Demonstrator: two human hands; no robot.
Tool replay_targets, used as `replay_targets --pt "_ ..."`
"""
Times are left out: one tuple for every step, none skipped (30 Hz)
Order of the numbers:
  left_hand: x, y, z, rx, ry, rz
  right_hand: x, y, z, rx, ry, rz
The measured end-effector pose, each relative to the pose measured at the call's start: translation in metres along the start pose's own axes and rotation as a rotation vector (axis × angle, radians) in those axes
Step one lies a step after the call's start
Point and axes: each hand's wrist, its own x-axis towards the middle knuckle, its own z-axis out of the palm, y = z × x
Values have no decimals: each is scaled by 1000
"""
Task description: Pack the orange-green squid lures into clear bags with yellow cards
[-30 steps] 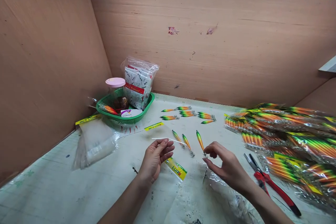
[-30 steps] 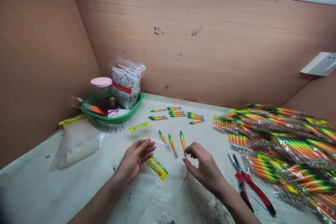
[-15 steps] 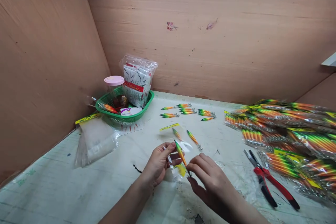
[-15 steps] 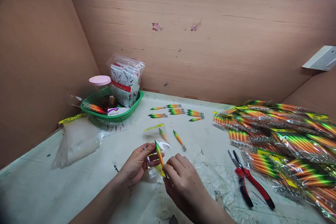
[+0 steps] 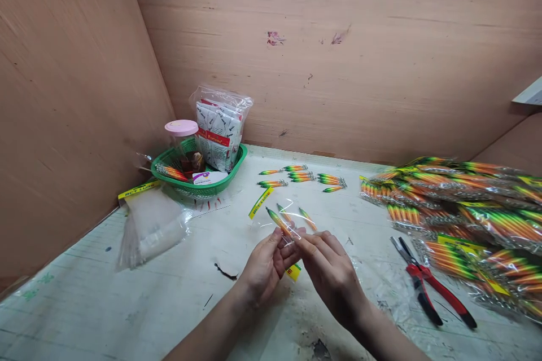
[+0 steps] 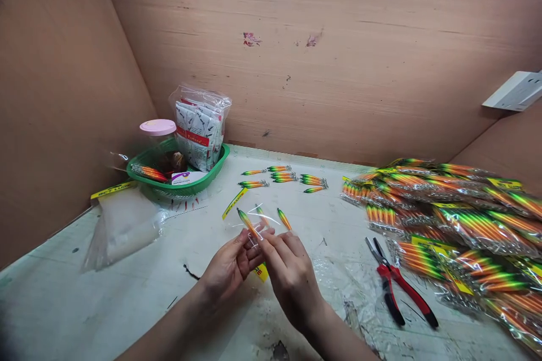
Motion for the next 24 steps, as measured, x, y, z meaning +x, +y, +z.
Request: replay_targets --pt "0 -1 0 -16 -26 -7 2 -1 1 12 7 -1" --pt "-1 -1 -1 -32 -49 -14 3 -3 2 21 8 -8" --pt "-1 -1 -1 -47 -65 -19 5 -5 1 24 -3 -19" --pt "-2 -1 -1 -60 -69 -23 7 -8 0 24 -30 -31" --pt "-2 0 -1 -72 -58 -27 9 -11 -3 25 -68 -46" --pt "-3 1 0 -85 -32 -28 12 -13 -7 40 -114 -70" --pt "-2 2 0 -97 3 -26 14 -14 -12 75 -157 -96" --pt "-2 3 0 -112 40 -26 15 -12 -18 127 -172 -116" --pt "-2 5 0 -129 76 -26 16 -8 -24 181 -141 -116" --pt "-1 7 0 -145 113 -22 16 -1 -29 216 -72 -80" --pt "0 9 0 -159 149 -14 15 10 -34 214 -7 -6" --pt "1 10 0 -167 178 2 13 23 -36 183 34 92" --pt "2 12 -1 -169 197 20 10 37 -36 121 25 192" --pt "3 13 -2 -162 202 37 6 53 -33 68 -70 260" --pt "3 13 -2 -148 195 50 1 67 -29 58 -179 275" --pt "4 13 -3 -132 181 61 -4 80 -23 56 -262 272" --pt "4 13 -3 -116 167 65 -9 90 -17 63 -330 260" --pt "4 13 -3 -105 155 65 -13 97 -11 73 -371 246" --pt "4 13 -3 -99 145 61 -18 102 -5 76 -397 239" --pt "4 12 -2 -95 137 57 -21 104 0 78 -416 235" --pt "4 12 -2 -91 131 53 -24 103 3 80 -427 233" --pt "4 12 -2 -85 125 51 -27 102 5 81 -432 234" --pt "3 12 -1 -77 117 53 -29 99 5 84 -433 236" --pt "3 12 -1 -68 111 59 -30 97 3 88 -431 239"
